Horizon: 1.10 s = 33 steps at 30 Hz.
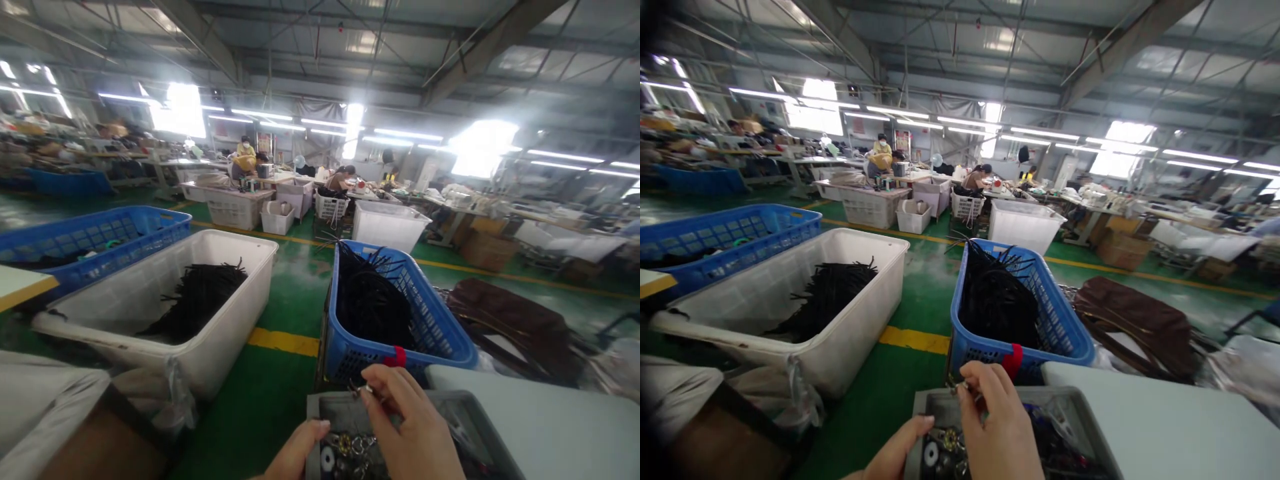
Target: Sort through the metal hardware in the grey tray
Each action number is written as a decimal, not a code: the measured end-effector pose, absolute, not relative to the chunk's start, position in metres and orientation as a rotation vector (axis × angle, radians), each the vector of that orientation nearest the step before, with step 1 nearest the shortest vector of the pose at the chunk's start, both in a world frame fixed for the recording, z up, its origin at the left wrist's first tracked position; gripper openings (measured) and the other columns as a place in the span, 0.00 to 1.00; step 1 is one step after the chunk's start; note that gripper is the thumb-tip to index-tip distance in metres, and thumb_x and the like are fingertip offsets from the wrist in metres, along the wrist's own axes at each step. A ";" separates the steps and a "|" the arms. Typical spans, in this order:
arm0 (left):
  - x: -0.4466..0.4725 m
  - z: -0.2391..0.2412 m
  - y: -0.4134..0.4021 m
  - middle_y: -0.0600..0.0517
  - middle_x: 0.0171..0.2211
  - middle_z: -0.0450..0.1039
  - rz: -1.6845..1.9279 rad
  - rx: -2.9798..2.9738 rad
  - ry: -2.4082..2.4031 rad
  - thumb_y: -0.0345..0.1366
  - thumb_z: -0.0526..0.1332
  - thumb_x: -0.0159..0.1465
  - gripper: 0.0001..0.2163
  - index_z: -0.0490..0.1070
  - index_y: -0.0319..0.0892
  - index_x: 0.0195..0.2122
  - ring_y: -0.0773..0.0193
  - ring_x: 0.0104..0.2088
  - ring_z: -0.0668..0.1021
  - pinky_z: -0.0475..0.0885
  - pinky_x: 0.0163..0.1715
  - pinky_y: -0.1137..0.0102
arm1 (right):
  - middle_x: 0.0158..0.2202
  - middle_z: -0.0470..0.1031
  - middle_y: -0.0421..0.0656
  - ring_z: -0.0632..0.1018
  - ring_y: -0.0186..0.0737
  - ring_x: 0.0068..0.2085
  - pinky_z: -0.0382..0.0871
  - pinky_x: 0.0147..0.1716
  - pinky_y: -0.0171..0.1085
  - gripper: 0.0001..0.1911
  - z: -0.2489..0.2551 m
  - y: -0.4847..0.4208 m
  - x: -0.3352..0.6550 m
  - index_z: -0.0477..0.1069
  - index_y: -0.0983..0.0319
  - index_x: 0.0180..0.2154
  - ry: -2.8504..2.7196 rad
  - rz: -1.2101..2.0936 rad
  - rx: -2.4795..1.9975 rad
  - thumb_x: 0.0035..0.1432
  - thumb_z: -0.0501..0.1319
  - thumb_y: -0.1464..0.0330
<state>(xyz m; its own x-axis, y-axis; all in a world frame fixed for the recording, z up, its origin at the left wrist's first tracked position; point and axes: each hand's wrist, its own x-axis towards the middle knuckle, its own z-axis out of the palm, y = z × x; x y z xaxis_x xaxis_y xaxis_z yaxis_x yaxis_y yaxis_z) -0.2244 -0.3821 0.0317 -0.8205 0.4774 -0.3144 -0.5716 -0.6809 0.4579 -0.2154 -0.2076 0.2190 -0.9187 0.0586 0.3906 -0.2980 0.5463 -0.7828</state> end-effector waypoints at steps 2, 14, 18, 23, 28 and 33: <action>-0.223 0.038 -0.383 0.39 0.41 0.86 2.365 -0.240 0.722 0.44 0.69 0.66 0.15 0.82 0.40 0.49 0.38 0.55 0.83 0.70 0.66 0.50 | 0.37 0.80 0.42 0.80 0.45 0.37 0.75 0.43 0.41 0.06 0.221 -0.208 -0.212 0.80 0.51 0.41 -2.406 1.300 0.185 0.64 0.63 0.64; -0.224 0.077 -0.385 0.37 0.54 0.83 2.376 -0.351 0.746 0.44 0.66 0.72 0.24 0.75 0.29 0.62 0.44 0.58 0.83 0.68 0.69 0.55 | 0.38 0.80 0.43 0.80 0.45 0.39 0.72 0.42 0.42 0.09 0.196 -0.167 -0.207 0.80 0.55 0.35 -2.669 1.272 0.068 0.58 0.60 0.68; -0.228 0.078 -0.381 0.36 0.56 0.81 2.418 -0.263 0.697 0.47 0.64 0.75 0.27 0.71 0.31 0.67 0.43 0.63 0.79 0.65 0.71 0.52 | 0.39 0.79 0.44 0.79 0.45 0.42 0.72 0.46 0.41 0.10 0.192 -0.172 -0.206 0.77 0.57 0.34 -2.865 1.187 0.060 0.60 0.58 0.75; -0.225 0.078 -0.381 0.34 0.57 0.80 2.385 -0.254 0.676 0.47 0.65 0.74 0.30 0.69 0.29 0.68 0.42 0.66 0.77 0.63 0.72 0.53 | 0.41 0.78 0.46 0.79 0.46 0.43 0.72 0.48 0.45 0.13 0.191 -0.176 -0.207 0.77 0.59 0.34 -2.964 1.084 0.047 0.63 0.56 0.78; -0.223 0.079 -0.380 0.35 0.58 0.80 2.361 -0.282 0.692 0.46 0.64 0.75 0.28 0.69 0.30 0.68 0.43 0.65 0.77 0.62 0.73 0.52 | 0.44 0.81 0.48 0.81 0.46 0.47 0.74 0.53 0.44 0.14 0.180 -0.170 -0.206 0.80 0.61 0.40 -2.879 1.118 0.048 0.64 0.56 0.78; -0.222 0.077 -0.378 0.34 0.57 0.80 2.337 -0.257 0.683 0.46 0.65 0.74 0.29 0.70 0.28 0.67 0.42 0.65 0.77 0.60 0.74 0.52 | 0.50 0.81 0.52 0.82 0.48 0.51 0.75 0.58 0.46 0.19 0.169 -0.161 -0.202 0.79 0.65 0.52 -2.779 1.103 -0.049 0.64 0.56 0.78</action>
<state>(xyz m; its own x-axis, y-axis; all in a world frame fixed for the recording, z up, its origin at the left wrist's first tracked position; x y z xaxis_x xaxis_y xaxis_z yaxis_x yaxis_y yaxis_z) -0.2218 -0.3784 0.0770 -0.7496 0.5581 -0.3558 -0.6619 -0.6314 0.4040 -0.2018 -0.1613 0.1690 -0.9880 0.0858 0.1283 -0.0255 0.7289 -0.6841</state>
